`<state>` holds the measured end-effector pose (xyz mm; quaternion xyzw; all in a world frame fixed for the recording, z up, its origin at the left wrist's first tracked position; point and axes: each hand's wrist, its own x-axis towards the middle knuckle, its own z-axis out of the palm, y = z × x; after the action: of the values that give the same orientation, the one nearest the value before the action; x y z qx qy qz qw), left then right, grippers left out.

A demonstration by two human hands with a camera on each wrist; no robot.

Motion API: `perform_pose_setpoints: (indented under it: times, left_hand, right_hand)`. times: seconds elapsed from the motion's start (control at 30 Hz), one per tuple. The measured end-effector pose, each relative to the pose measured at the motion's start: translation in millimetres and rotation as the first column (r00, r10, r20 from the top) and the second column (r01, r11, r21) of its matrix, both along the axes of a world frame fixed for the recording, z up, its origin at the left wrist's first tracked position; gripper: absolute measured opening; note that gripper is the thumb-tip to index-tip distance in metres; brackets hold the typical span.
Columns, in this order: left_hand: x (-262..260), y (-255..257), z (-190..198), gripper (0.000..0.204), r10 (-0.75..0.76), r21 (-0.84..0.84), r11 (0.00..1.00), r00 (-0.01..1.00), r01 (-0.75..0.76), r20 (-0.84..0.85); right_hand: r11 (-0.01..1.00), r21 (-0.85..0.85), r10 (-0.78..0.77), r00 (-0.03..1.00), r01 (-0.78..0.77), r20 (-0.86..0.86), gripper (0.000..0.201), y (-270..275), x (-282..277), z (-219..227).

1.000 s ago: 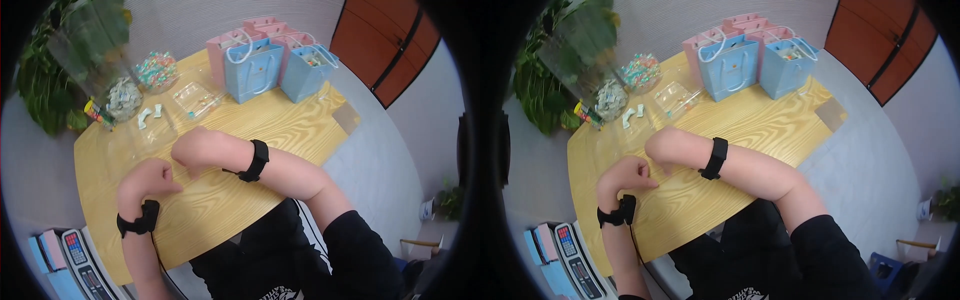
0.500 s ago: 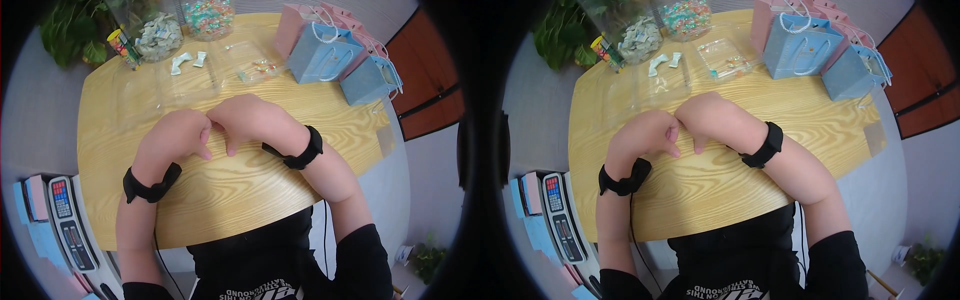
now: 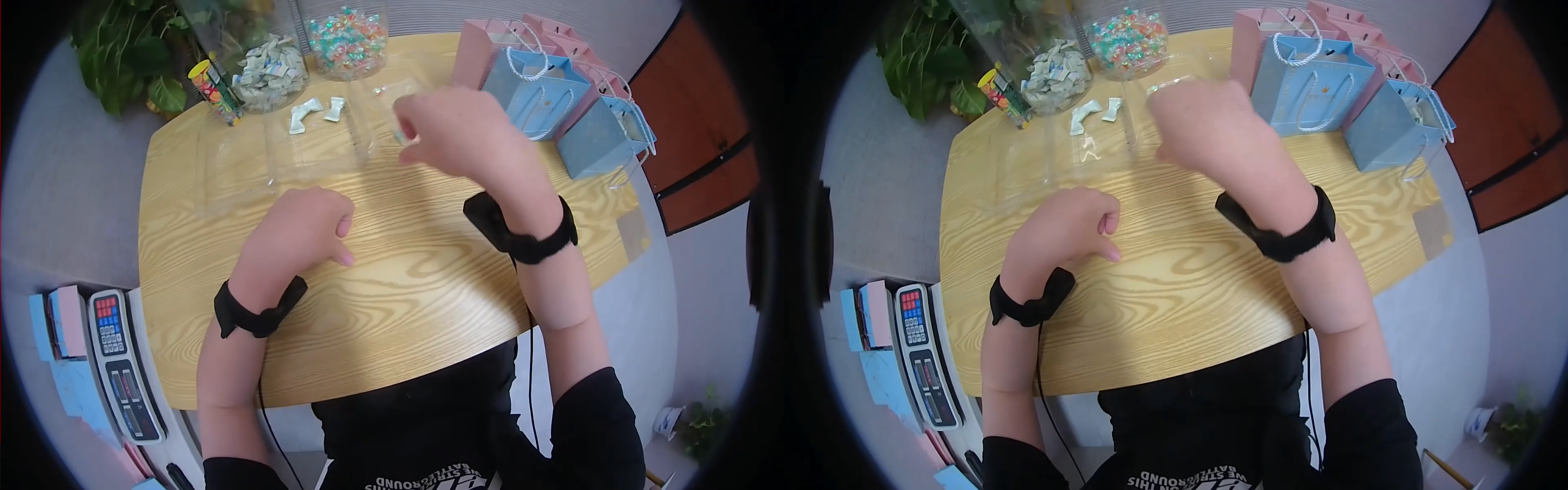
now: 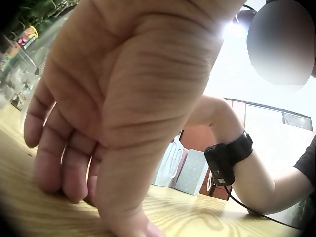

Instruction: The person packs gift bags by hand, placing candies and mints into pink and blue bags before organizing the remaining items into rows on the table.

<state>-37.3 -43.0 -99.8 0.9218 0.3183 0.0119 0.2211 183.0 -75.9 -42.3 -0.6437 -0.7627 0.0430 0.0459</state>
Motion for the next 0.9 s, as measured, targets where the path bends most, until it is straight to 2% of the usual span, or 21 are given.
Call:
perform_pose_setpoints:
  times: [0.07, 0.2, 0.27, 0.3, 0.37, 0.43, 0.47, 0.57, 0.6, 0.63, 0.67, 0.73, 0.77, 0.8, 0.83, 0.9]
  left_hand:
    - [1, 3, 0, 0.041, -0.03, 0.005, 1.0, 0.999, 0.03, 0.015]
    - [4, 9, 4, 0.044, -0.014, -0.026, 1.0, 0.996, 0.012, -0.088]
    - [5, 10, 6, 0.045, -0.018, -0.056, 0.998, 0.991, 0.011, -0.13]
    - [5, 11, 5, 0.044, -0.019, -0.054, 0.998, 0.993, 0.012, -0.121]
    - [2, 12, 1, 0.044, -0.032, -0.047, 0.999, 0.993, 0.027, -0.109]
    - [-1, 13, -5, 0.043, -0.118, 0.077, 0.99, 0.993, 0.118, -0.005]
    - [-2, 13, -6, 0.043, -0.13, 0.08, 0.988, 0.991, 0.13, -0.001]
    - [4, 9, 2, 0.042, -0.117, 0.091, 0.989, 0.992, 0.121, -0.048]
    - [8, 5, 9, 0.042, -0.033, 0.011, 0.999, 0.991, 0.034, -0.126]
    - [12, 2, 13, 0.041, 0.046, -0.06, 0.996, 0.976, -0.06, -0.211]
    - [12, 2, 13, 0.041, 0.039, -0.059, 0.997, 0.977, -0.053, -0.211]
    - [11, 1, 11, 0.038, 0.055, -0.083, 0.994, 0.975, -0.074, -0.213]
    - [12, 0, 12, 0.038, 0.048, -0.083, 0.994, 0.976, -0.067, -0.213]
    - [12, -1, 13, 0.037, 0.024, -0.126, 0.991, 0.972, -0.054, -0.233]
    - [12, -1, 13, 0.036, 0.001, -0.168, 0.985, 0.967, -0.045, -0.253]
    - [8, 8, 5, 0.036, -0.03, -0.226, 0.974, 0.975, -0.022, -0.222]
  right_hand:
    - [0.987, 0.056, -0.153, 0.984, 0.148, 0.088, 0.03, 9, 18, -5]
    - [0.982, -0.034, -0.182, 0.975, 0.188, 0.13, 0.025, 22, 21, -17]
    - [0.993, 0.012, -0.119, 0.991, 0.118, 0.065, 0.023, 24, 12, -22]
    - [0.991, 0.018, -0.134, 0.989, 0.133, 0.069, 0.023, 24, 10, -25]
    - [0.996, 0.088, -0.022, 0.999, 0.02, 0.03, 0.02, 24, 8, -30]
    - [0.996, 0.084, -0.025, 0.999, 0.023, 0.033, 0.02, 26, 6, -29]
    - [0.997, 0.074, -0.014, 0.999, 0.012, 0.033, 0.019, 25, 5, -28]
    - [0.992, 0.126, 0.002, 0.998, -0.011, 0.067, 0.02, 14, -3, -20]
    - [0.992, 0.126, -0.005, 0.998, -0.003, 0.069, 0.02, 8, -9, -15]
    - [0.999, 0.034, 0.03, 0.997, -0.033, 0.07, 0.023, 2, -16, -8]
    - [0.996, -0.058, 0.066, 0.996, -0.062, 0.067, 0.025, -2, -24, -6]
    - [0.925, -0.254, 0.294, 0.956, -0.284, 0.004, 0.031, -5, -35, -20]
    - [0.927, -0.254, 0.288, 0.958, -0.277, 0.005, 0.031, -2, -42, -41]
    - [0.891, -0.256, 0.361, 0.927, -0.375, -0.099, 0.033, 3, -48, -70]
    - [0.848, -0.245, 0.43, 0.88, -0.47, -0.202, 0.037, 3, -51, -74]
    - [0.844, -0.251, 0.427, 0.877, -0.474, -0.22, 0.038, 6, -50, -79]
